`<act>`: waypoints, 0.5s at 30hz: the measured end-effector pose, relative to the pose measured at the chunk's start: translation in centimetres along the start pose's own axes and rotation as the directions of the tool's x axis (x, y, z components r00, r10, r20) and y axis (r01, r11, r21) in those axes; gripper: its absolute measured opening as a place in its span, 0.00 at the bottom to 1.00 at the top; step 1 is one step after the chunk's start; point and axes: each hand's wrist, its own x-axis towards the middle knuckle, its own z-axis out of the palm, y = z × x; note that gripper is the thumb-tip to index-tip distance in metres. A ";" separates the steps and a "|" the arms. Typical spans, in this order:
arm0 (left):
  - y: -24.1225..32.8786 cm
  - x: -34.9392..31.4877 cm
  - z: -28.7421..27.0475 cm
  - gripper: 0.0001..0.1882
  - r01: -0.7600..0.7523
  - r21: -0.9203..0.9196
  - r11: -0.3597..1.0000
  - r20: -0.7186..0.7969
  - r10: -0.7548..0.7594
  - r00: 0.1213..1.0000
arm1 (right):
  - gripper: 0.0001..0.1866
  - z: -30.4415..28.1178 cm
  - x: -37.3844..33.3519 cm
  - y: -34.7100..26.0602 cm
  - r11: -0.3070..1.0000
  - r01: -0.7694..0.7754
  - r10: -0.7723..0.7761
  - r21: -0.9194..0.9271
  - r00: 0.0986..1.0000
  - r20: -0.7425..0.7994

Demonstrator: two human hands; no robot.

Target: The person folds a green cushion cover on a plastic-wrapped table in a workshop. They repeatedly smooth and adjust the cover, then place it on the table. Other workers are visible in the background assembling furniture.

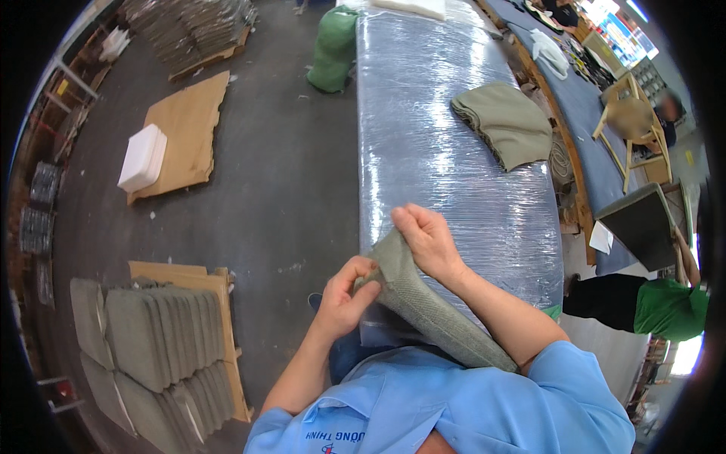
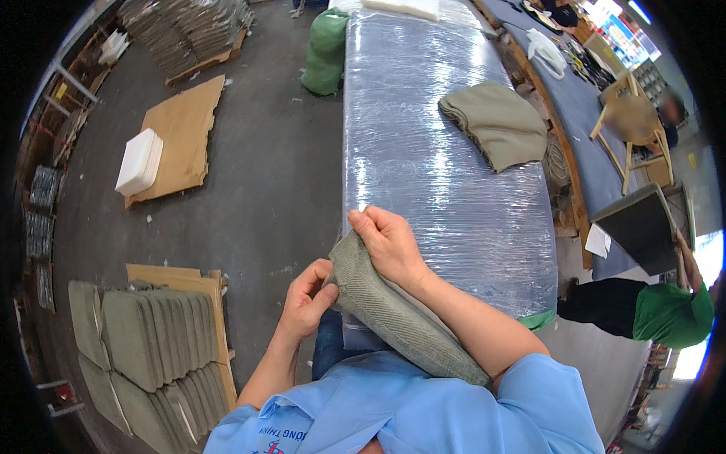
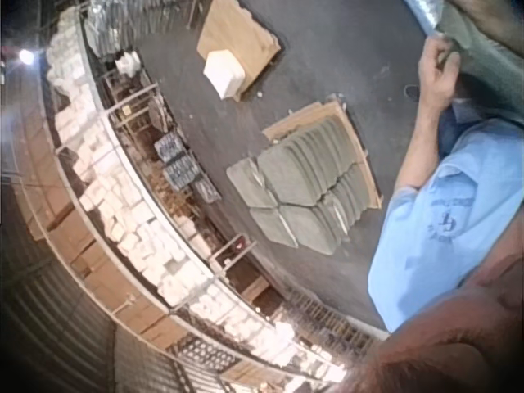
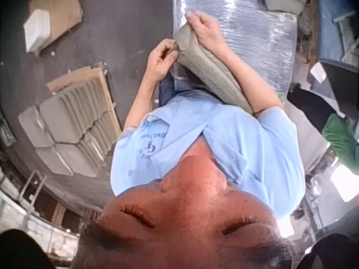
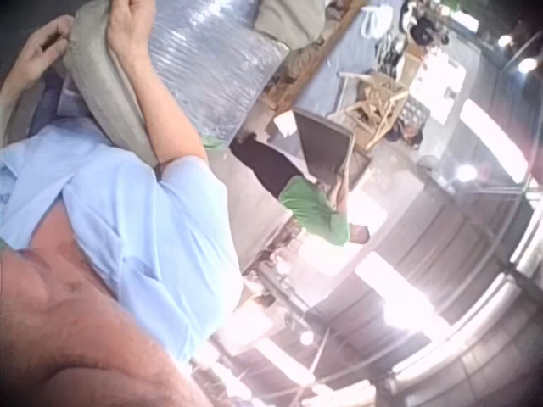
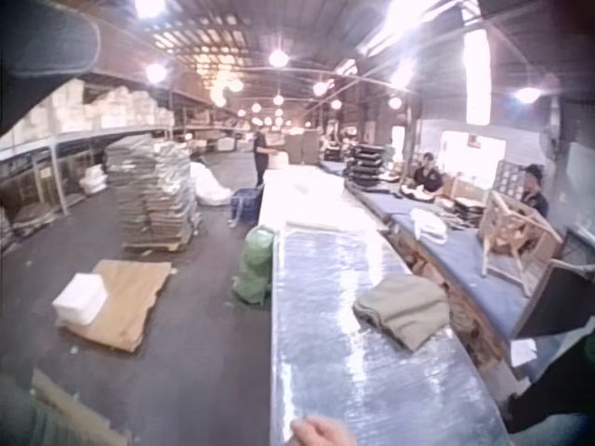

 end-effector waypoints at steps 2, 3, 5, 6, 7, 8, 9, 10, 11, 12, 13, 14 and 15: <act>0.3 -0.2 0.7 0.06 0.019 -0.092 0.996 -0.041 -0.023 0.999 | 0.28 -0.3 0.2 -0.4 0.999 -0.027 0.027 0.022 1.000 0.008; 0.5 -0.3 1.1 0.06 0.027 -0.136 0.990 -0.056 -0.035 0.998 | 0.28 -0.3 0.3 -0.5 0.997 -0.052 0.051 0.051 0.999 0.013; 0.8 0.0 2.2 0.07 -0.041 -0.266 0.963 -0.145 0.002 0.989 | 0.30 -0.2 0.6 -1.0 0.989 -0.115 0.112 0.088 0.993 0.041; 0.9 0.2 2.9 0.08 -0.079 -0.326 0.942 -0.189 0.017 0.982 | 0.31 -0.4 0.7 -1.2 0.983 -0.158 0.153 0.096 0.987 0.058; 1.2 0.6 3.9 0.08 -0.131 -0.266 0.955 -0.286 0.052 0.957 | 0.32 -0.4 0.7 -1.7 0.974 -0.201 0.194 0.103 0.978 0.074; 1.6 1.1 4.8 0.08 -0.176 -0.200 0.964 -0.380 0.089 0.921 | 0.33 0.0 0.8 -2.1 0.965 -0.229 0.216 0.130 0.971 0.107; 1.9 1.6 5.7 0.08 -0.212 -0.127 0.969 -0.467 0.130 0.875 | 0.33 0.5 0.9 -2.7 0.969 -0.226 0.215 0.100 0.970 0.109; 2.3 2.0 6.3 0.07 -0.243 -0.099 0.965 -0.499 0.163 0.851 | 0.34 0.8 0.9 -3.3 0.973 -0.221 0.213 0.072 0.972 0.102; 2.4 2.2 6.7 0.07 -0.255 -0.067 0.965 -0.521 0.184 0.834 | 0.34 1.0 1.0 -3.5 0.976 -0.215 0.210 0.044 0.973 0.097; 2.5 2.5 7.0 0.07 -0.265 -0.033 0.964 -0.541 0.206 0.816 | 0.34 1.3 1.2 -2.8 0.979 -0.204 0.202 0.024 0.977 0.070; 2.6 2.7 7.2 0.08 -0.274 -0.002 0.962 -0.551 0.227 0.803 | 0.34 1.4 1.4 -2.1 0.981 -0.192 0.192 0.005 0.981 0.034; 2.9 3.1 7.3 0.11 -0.306 0.069 0.950 -0.548 0.292 0.784 | 0.35 1.5 1.5 -1.4 0.983 -0.182 0.182 -0.014 0.983 -0.003; 2.8 3.7 7.3 0.12 -0.316 0.142 0.938 -0.561 0.339 0.755 | 0.35 1.6 1.6 -0.7 0.985 -0.175 0.175 -0.009 0.985 -0.010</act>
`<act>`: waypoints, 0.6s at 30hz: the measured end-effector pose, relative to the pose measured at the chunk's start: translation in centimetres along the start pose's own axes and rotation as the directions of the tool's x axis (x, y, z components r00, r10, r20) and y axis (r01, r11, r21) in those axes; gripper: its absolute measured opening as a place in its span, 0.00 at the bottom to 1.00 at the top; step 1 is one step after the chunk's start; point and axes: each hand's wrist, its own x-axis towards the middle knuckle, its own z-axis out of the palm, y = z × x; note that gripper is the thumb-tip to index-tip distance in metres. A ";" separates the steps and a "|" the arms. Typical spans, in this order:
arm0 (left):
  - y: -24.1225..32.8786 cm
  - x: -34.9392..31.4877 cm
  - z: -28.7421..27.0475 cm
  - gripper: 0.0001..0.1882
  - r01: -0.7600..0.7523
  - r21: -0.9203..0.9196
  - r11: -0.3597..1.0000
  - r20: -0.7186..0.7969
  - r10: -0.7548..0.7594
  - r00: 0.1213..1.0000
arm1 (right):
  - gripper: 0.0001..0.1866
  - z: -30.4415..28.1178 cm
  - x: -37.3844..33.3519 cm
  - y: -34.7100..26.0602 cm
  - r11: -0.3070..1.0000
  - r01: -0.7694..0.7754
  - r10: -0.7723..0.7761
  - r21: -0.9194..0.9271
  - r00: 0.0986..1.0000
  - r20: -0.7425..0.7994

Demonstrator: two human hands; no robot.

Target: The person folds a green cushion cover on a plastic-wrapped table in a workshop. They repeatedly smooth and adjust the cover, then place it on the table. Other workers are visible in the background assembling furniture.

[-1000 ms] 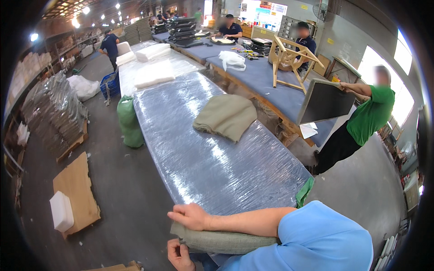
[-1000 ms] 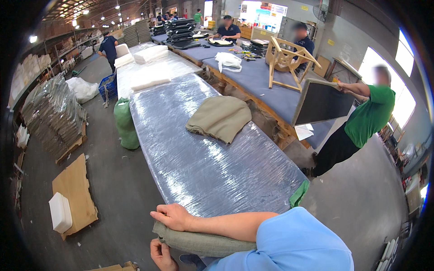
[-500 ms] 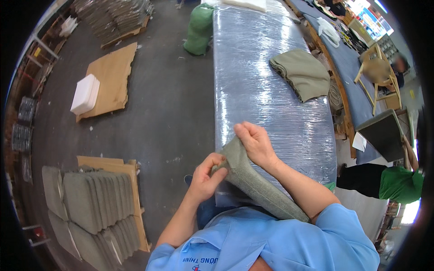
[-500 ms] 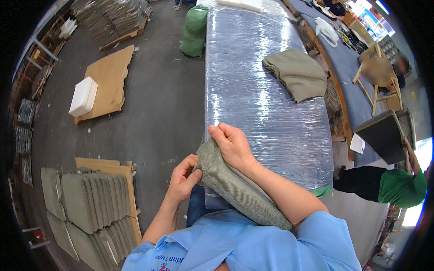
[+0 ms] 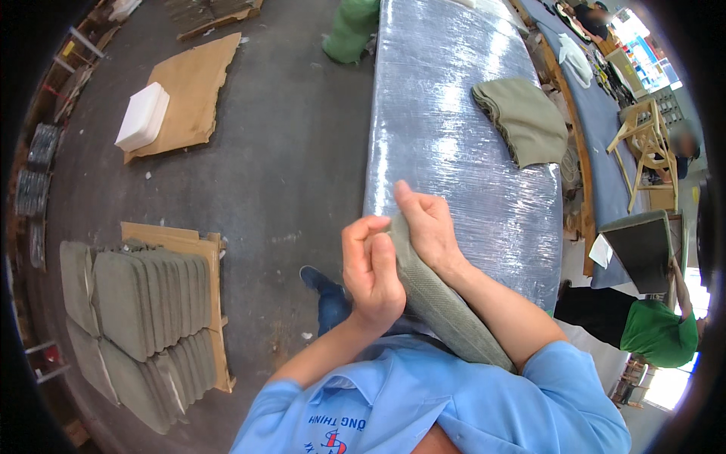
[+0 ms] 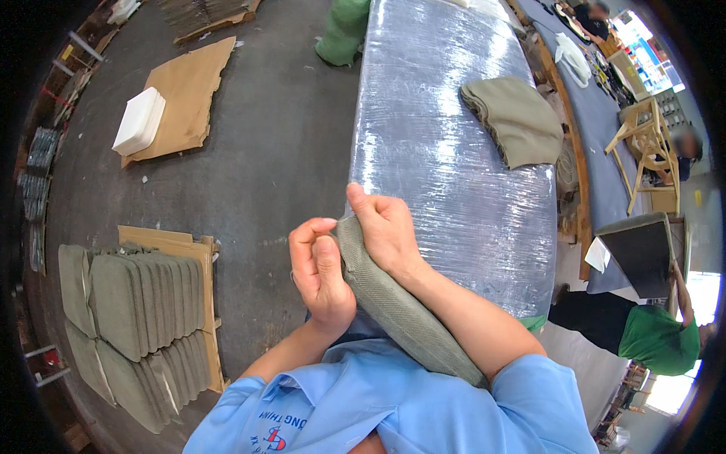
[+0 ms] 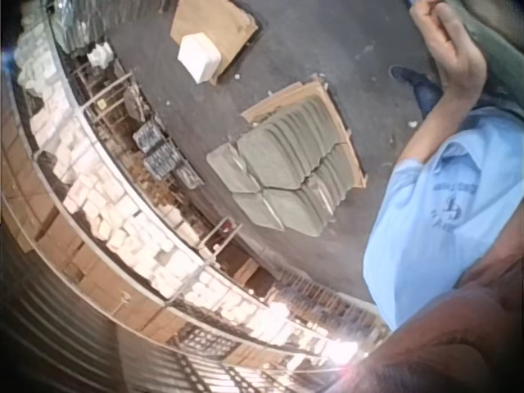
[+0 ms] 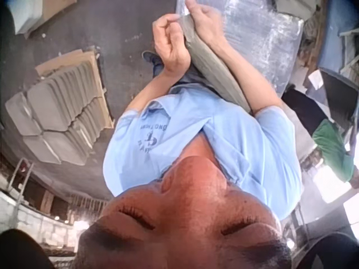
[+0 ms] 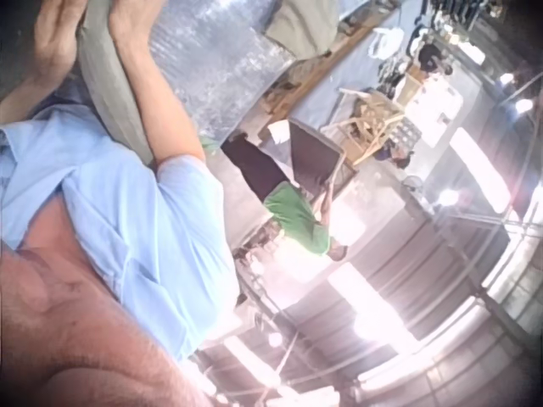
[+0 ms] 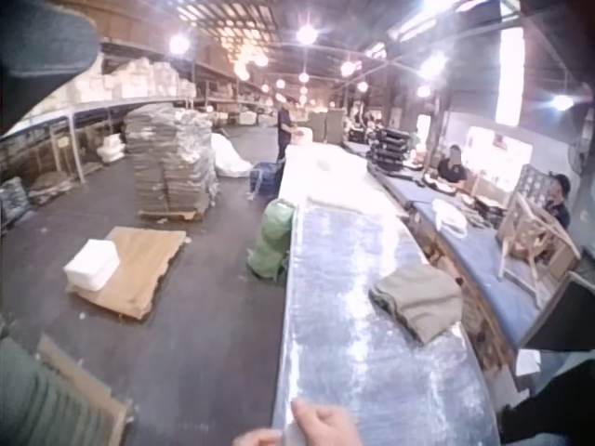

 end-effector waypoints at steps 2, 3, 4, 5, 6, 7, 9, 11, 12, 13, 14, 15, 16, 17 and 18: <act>-0.7 0.7 0.4 0.14 -0.084 0.095 0.992 -0.019 0.086 0.996 | 0.35 1.0 0.4 0.7 1.000 0.010 -0.010 0.016 1.000 -0.011; -0.8 1.0 0.5 0.16 -0.117 0.129 0.985 -0.016 0.120 0.993 | 0.32 1.0 0.8 1.1 0.999 -0.001 0.000 0.032 1.000 0.028; -0.7 1.4 0.7 0.17 -0.136 0.142 0.980 0.008 0.136 0.991 | 0.31 1.0 1.0 1.2 0.999 -0.016 0.014 0.038 0.999 0.034; -0.5 1.8 0.9 0.18 -0.156 0.154 0.976 0.034 0.152 0.988 | 0.31 1.0 1.2 1.2 0.999 -0.030 0.028 0.044 0.999 0.039; -0.3 2.0 1.1 0.18 -0.138 0.156 0.978 0.034 0.134 0.990 | 0.30 1.1 1.4 1.3 0.998 -0.044 0.042 0.050 0.998 0.044; -0.1 2.4 1.4 0.18 -0.124 0.149 0.981 0.034 0.120 0.992 | 0.30 1.1 1.5 1.4 0.997 -0.042 0.040 0.061 0.998 0.037; 0.2 3.2 2.2 0.19 -0.098 0.134 0.986 0.023 0.096 0.995 | 0.28 1.1 1.8 1.8 0.996 -0.039 0.037 0.083 0.999 0.022; 0.4 3.8 3.2 0.19 -0.079 0.113 0.990 0.003 0.080 0.997 | 0.28 0.6 2.4 2.3 0.992 -0.077 0.075 0.098 0.997 0.028; 0.4 3.9 3.6 0.19 -0.069 0.124 0.990 0.012 0.069 0.998 | 0.28 0.4 2.6 2.5 0.990 -0.097 0.094 0.105 0.995 0.031; 0.6 4.3 4.0 0.19 -0.070 0.134 0.988 0.020 0.068 0.997 | 0.28 0.2 2.8 2.8 0.991 -0.078 0.075 0.105 0.997 0.026; 0.7 4.5 4.2 0.19 -0.071 0.144 0.987 0.026 0.068 0.997 | 0.28 0.0 3.0 3.1 0.993 -0.059 0.057 0.103 0.998 0.022; 0.7 4.4 4.2 0.19 -0.054 0.133 0.990 0.021 0.052 0.998 | 0.29 -0.2 3.1 3.4 0.994 -0.040 0.038 0.099 0.999 0.020; 0.4 4.4 4.0 0.18 -0.047 0.111 0.993 0.021 0.045 0.999 | 0.29 0.0 3.1 3.1 0.995 -0.040 0.037 0.094 0.999 0.029; 0.2 4.3 3.6 0.18 -0.040 0.089 0.995 0.019 0.039 0.999 | 0.29 0.1 3.1 2.9 0.995 -0.039 0.036 0.088 0.999 0.040; 0.2 4.3 3.2 0.17 -0.034 0.067 0.997 0.015 0.033 0.999 | 0.29 0.2 3.0 2.6 0.996 -0.039 0.035 0.081 0.998 0.054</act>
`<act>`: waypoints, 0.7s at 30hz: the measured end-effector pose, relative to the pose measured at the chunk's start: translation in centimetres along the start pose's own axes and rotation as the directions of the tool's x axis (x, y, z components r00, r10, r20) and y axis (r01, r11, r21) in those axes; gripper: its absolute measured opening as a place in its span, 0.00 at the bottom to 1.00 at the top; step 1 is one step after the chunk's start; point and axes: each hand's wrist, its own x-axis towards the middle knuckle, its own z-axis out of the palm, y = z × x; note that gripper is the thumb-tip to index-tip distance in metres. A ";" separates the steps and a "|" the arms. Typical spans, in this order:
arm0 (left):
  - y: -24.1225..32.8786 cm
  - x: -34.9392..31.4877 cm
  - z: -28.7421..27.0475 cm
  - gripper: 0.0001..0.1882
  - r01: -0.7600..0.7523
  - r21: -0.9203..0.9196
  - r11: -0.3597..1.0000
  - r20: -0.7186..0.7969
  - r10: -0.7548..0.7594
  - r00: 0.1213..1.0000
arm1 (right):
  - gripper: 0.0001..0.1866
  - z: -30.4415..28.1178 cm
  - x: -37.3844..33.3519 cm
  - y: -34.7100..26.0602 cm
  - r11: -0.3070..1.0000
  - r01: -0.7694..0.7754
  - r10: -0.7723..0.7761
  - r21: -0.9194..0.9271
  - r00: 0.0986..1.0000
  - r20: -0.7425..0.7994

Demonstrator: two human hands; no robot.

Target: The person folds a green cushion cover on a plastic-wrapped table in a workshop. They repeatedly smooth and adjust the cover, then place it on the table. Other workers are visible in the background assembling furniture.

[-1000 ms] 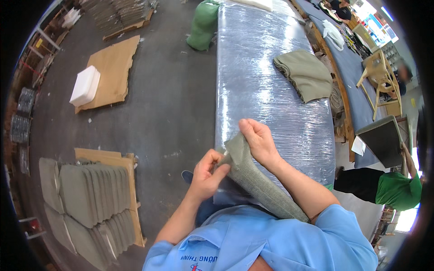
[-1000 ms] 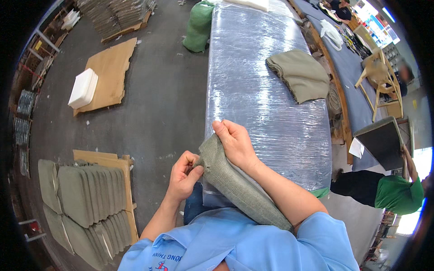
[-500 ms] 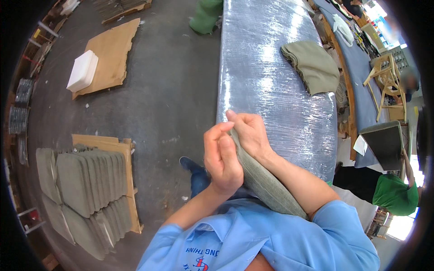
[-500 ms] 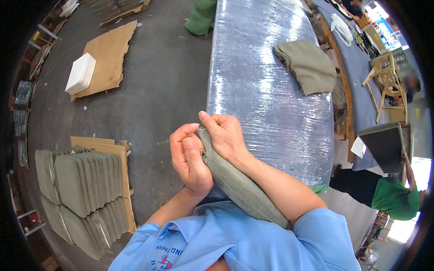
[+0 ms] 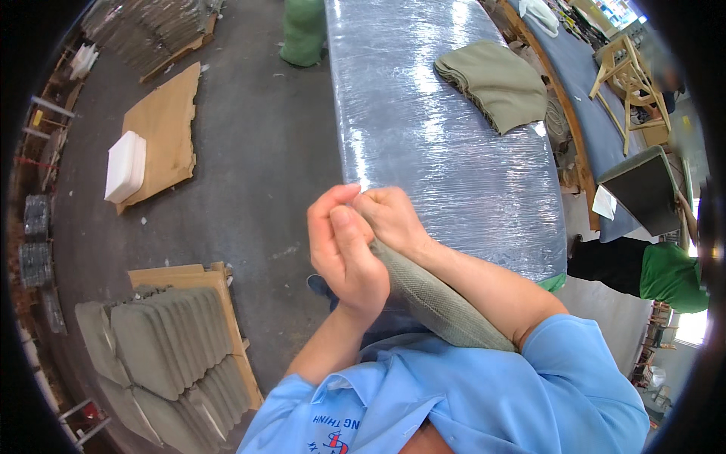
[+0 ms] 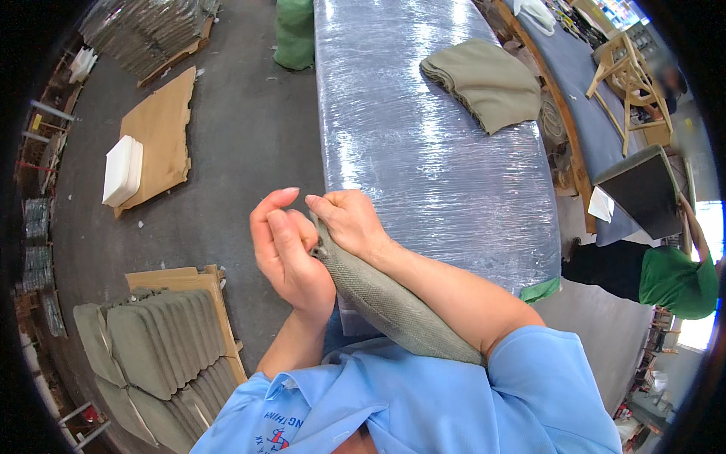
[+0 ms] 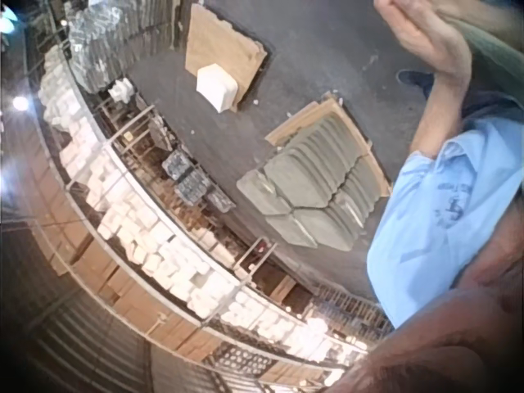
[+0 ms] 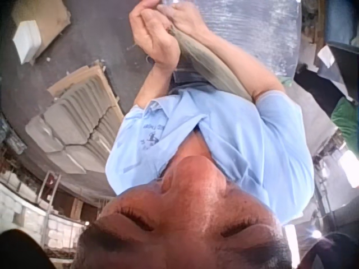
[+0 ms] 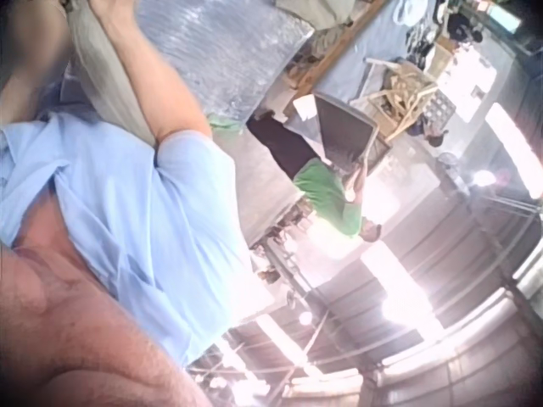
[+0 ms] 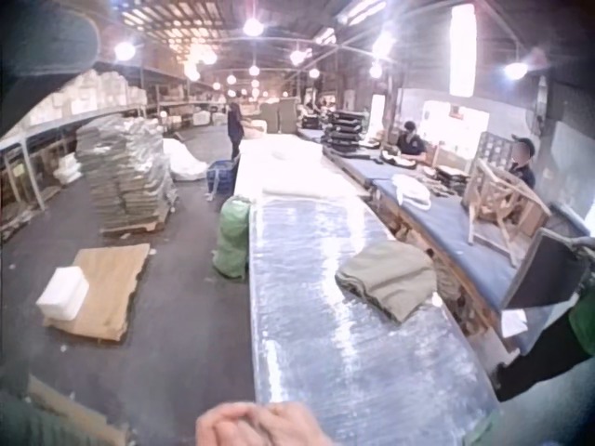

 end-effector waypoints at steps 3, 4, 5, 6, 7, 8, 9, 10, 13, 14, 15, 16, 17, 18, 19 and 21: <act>0.9 0.2 -1.7 0.15 -0.430 0.173 0.886 0.118 0.415 0.902 | 0.30 -0.7 -0.5 0.2 0.996 0.026 -0.027 -0.083 1.000 -0.004; 1.3 -0.3 -2.1 0.15 -0.551 0.163 0.819 0.174 0.526 0.833 | 0.30 -0.6 -0.5 0.3 0.996 0.032 -0.033 -0.088 0.999 -0.006; 1.8 -0.8 -2.5 0.14 -0.660 0.143 0.738 0.224 0.625 0.747 | 0.30 -0.5 -0.5 0.4 0.993 0.050 -0.051 -0.106 0.999 -0.002; 2.4 -1.8 -2.7 0.14 -0.663 0.117 0.740 0.362 0.589 0.722 | 0.31 -0.4 -0.5 0.5 0.990 0.067 -0.068 -0.124 0.998 -0.001; 3.0 -2.8 -2.8 0.14 -0.664 0.098 0.741 0.485 0.547 0.682 | 0.31 -0.2 -0.6 0.1 0.985 0.088 -0.088 -0.148 0.996 0.008; 3.4 -3.5 -2.8 0.14 -0.662 0.078 0.745 0.601 0.495 0.628 | 0.29 -0.2 -0.9 -0.3 0.978 0.082 -0.081 -0.193 0.997 0.017; 3.2 -4.1 -2.7 0.14 -0.674 0.105 0.732 0.590 0.499 0.634 | 0.28 -0.2 -1.2 -0.7 0.969 0.076 -0.073 -0.236 0.997 0.022; 2.7 -4.5 -2.5 0.14 -0.685 0.123 0.718 0.579 0.509 0.637 | 0.27 -0.4 -1.5 -0.9 0.957 0.070 -0.067 -0.283 0.998 0.019; 2.2 -5.3 -2.4 0.16 -0.648 0.135 0.750 0.564 0.479 0.672 | 0.24 -1.1 -2.2 -1.4 0.959 0.154 -0.172 -0.237 0.984 -0.057; 2.2 -5.3 -2.3 0.17 -0.621 0.135 0.772 0.560 0.457 0.691 | 0.26 -2.0 -2.7 -1.8 0.965 0.190 -0.200 -0.178 0.979 -0.039; 2.2 -5.2 -2.2 0.20 -0.636 0.158 0.755 0.527 0.481 0.701 | 0.27 -3.3 -3.5 -2.2 0.967 0.226 -0.230 -0.118 0.973 -0.022; 2.0 -5.3 -2.3 0.22 -0.643 0.194 0.741 0.489 0.495 0.718 | 0.29 -4.1 -4.5 -3.2 0.966 0.253 -0.253 -0.055 0.968 0.006; 1.7 -5.5 -2.6 0.25 -0.641 0.239 0.729 0.450 0.502 0.739 | 0.34 -4.5 -6.3 -5.3 0.995 0.086 -0.092 0.060 0.989 0.119; 1.6 -5.8 -2.2 0.28 -0.627 0.240 0.741 0.428 0.499 0.753 | 0.35 -4.6 -7.3 -5.4 0.995 0.074 -0.084 0.069 0.984 0.155; 1.5 -5.8 -1.7 0.30 -0.616 0.243 0.750 0.406 0.498 0.766 | 0.36 -4.6 -8.0 -5.5 0.995 0.066 -0.081 0.079 0.978 0.194; 1.1 -6.0 -1.5 0.39 -0.576 0.250 0.779 0.418 0.450 0.789 | 0.39 -4.1 -8.8 -5.1 0.990 0.043 -0.082 0.133 0.949 0.305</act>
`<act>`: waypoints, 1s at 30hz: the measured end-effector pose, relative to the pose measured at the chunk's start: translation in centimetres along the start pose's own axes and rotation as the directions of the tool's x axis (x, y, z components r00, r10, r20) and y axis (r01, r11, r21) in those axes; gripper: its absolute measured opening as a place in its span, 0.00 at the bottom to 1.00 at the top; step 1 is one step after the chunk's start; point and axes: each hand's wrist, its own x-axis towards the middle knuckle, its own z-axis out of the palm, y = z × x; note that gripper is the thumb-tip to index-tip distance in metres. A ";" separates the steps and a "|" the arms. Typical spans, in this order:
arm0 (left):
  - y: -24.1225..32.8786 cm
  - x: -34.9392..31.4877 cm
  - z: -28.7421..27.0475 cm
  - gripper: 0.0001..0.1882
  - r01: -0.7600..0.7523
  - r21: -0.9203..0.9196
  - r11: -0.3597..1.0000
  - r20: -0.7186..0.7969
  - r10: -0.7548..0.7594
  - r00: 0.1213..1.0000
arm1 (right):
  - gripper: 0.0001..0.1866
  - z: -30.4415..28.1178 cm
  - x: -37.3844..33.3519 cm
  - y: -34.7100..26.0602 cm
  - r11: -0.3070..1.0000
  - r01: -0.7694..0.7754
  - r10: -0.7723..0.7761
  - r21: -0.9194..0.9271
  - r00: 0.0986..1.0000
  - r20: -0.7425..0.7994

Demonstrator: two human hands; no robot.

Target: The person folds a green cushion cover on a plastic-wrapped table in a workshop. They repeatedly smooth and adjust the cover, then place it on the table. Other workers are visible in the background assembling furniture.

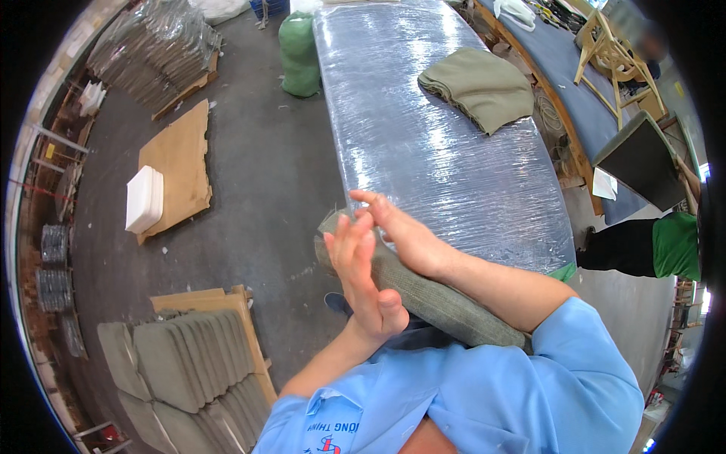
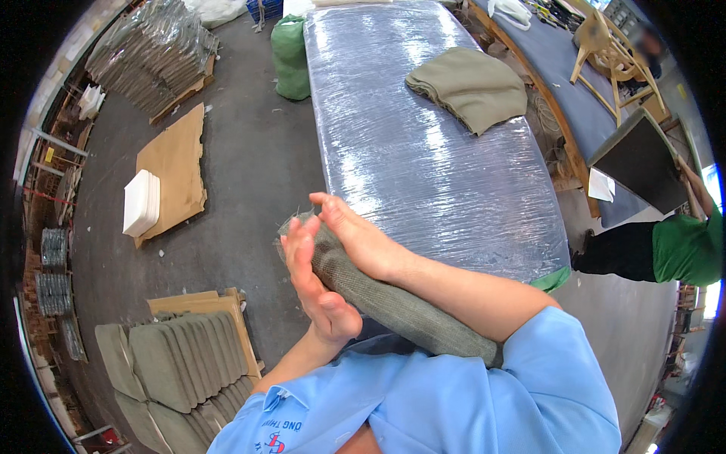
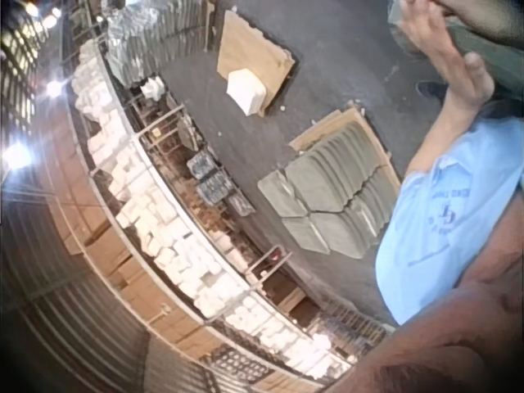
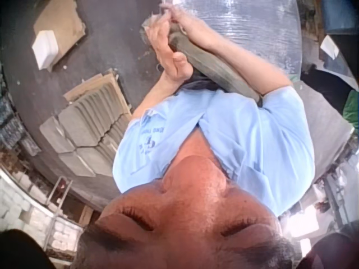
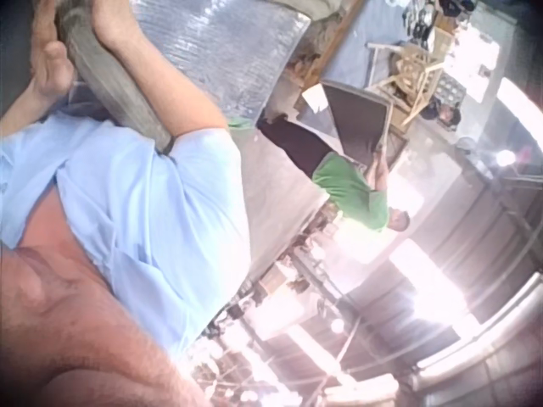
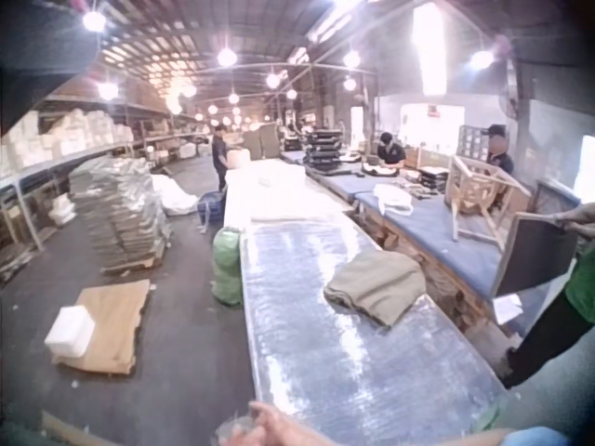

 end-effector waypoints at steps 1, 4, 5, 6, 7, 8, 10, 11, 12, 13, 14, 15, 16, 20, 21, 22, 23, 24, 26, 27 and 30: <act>0.2 0.3 0.6 0.39 0.019 -0.020 1.000 -0.040 -0.020 0.999 | 0.40 -0.1 0.1 0.8 0.999 0.045 -0.044 -0.022 0.999 0.002; 0.7 1.1 1.9 0.41 0.088 -0.035 0.995 -0.119 -0.092 0.989 | 0.51 0.2 0.9 2.2 0.988 0.150 -0.148 -0.035 0.987 0.065; 0.6 1.2 2.1 0.41 0.106 -0.029 0.994 -0.124 -0.108 0.986 | 0.51 0.3 1.1 2.4 0.984 0.173 -0.169 -0.044 0.982 0.084; 0.5 1.1 2.2 0.42 0.123 -0.022 0.992 -0.129 -0.125 0.984 | 0.52 0.4 1.2 2.5 0.979 0.197 -0.191 -0.054 0.976 0.102; 0.6 1.3 2.4 0.41 0.131 -0.009 0.991 -0.125 -0.132 0.983 | 0.52 0.3 1.4 2.6 0.972 0.226 -0.217 -0.066 0.969 0.118; 0.8 1.5 2.5 0.40 0.140 0.003 0.990 -0.120 -0.138 0.983 | 0.52 0.1 1.5 2.7 0.970 0.242 -0.235 -0.039 0.963 0.132; 1.2 2.1 2.7 0.39 0.158 0.070 0.985 -0.100 -0.151 0.983 | 0.52 -0.2 1.6 3.0 0.962 0.273 -0.271 0.010 0.949 0.158; 1.5 2.4 2.8 0.39 0.167 0.123 0.978 -0.085 -0.158 0.984 | 0.51 -0.3 1.7 3.2 0.960 0.276 -0.280 0.051 0.945 0.170; 1.6 2.7 2.9 0.38 0.175 0.176 0.969 -0.070 -0.165 0.984 | 0.51 -0.2 1.6 3.5 0.956 0.277 -0.290 0.092 0.940 0.181; 1.5 2.9 3.0 0.38 0.182 0.191 0.965 -0.043 -0.177 0.983 | 0.50 -0.7 1.9 3.7 0.950 0.291 -0.308 0.117 0.933 0.187; 1.5 2.9 3.0 0.37 0.170 0.194 0.966 -0.027 -0.168 0.985 | 0.50 -1.0 2.1 3.9 0.936 0.343 -0.352 0.082 0.921 0.166; 1.6 3.2 2.9 0.37 0.147 0.200 0.969 -0.025 -0.145 0.989 | 0.50 -0.9 2.2 4.2 0.913 0.406 -0.406 0.035 0.900 0.156; 1.6 3.1 2.7 0.39 0.175 0.120 0.977 -0.027 -0.173 0.985 | 0.49 -1.2 2.4 4.3 0.917 0.398 -0.397 0.031 0.903 0.166; 1.7 2.1 1.6 0.40 0.203 -0.101 0.974 -0.096 -0.213 0.972 | 0.42 -1.3 2.5 4.1 0.941 0.338 -0.326 -0.025 0.922 0.209; 1.9 1.9 1.4 0.40 0.196 -0.104 0.975 -0.106 -0.207 0.973 | 0.42 -1.5 2.3 4.2 0.944 0.329 -0.317 -0.034 0.928 0.197; 1.9 1.4 1.0 0.40 0.193 -0.100 0.976 -0.121 -0.205 0.971 | 0.42 -1.4 2.1 4.2 0.947 0.318 -0.305 -0.039 0.933 0.192; 1.9 0.6 0.9 0.40 0.207 -0.076 0.975 -0.115 -0.215 0.970 | 0.44 -1.5 1.6 4.4 0.947 0.311 -0.293 -0.085 0.940 0.178; 1.8 -0.2 0.9 0.40 0.220 -0.050 0.974 -0.110 -0.224 0.968 | 0.45 -1.9 0.8 4.5 0.944 0.303 -0.281 -0.131 0.946 0.163; 2.2 -2.1 0.0 0.41 0.269 -0.034 0.963 -0.046 -0.270 0.962 | 0.47 -2.6 -1.2 5.4 0.943 0.278 -0.254 -0.181 0.956 0.143; 2.2 -3.3 -0.5 0.41 0.269 -0.001 0.963 -0.029 -0.269 0.963 | 0.47 -3.2 -2.5 5.8 0.946 0.266 -0.243 -0.187 0.960 0.140; 2.1 -7.9 -1.6 0.44 0.292 0.055 0.955 0.105 -0.296 0.949 | 0.48 -4.9 -6.4 7.5 0.958 0.216 -0.196 -0.191 0.973 0.119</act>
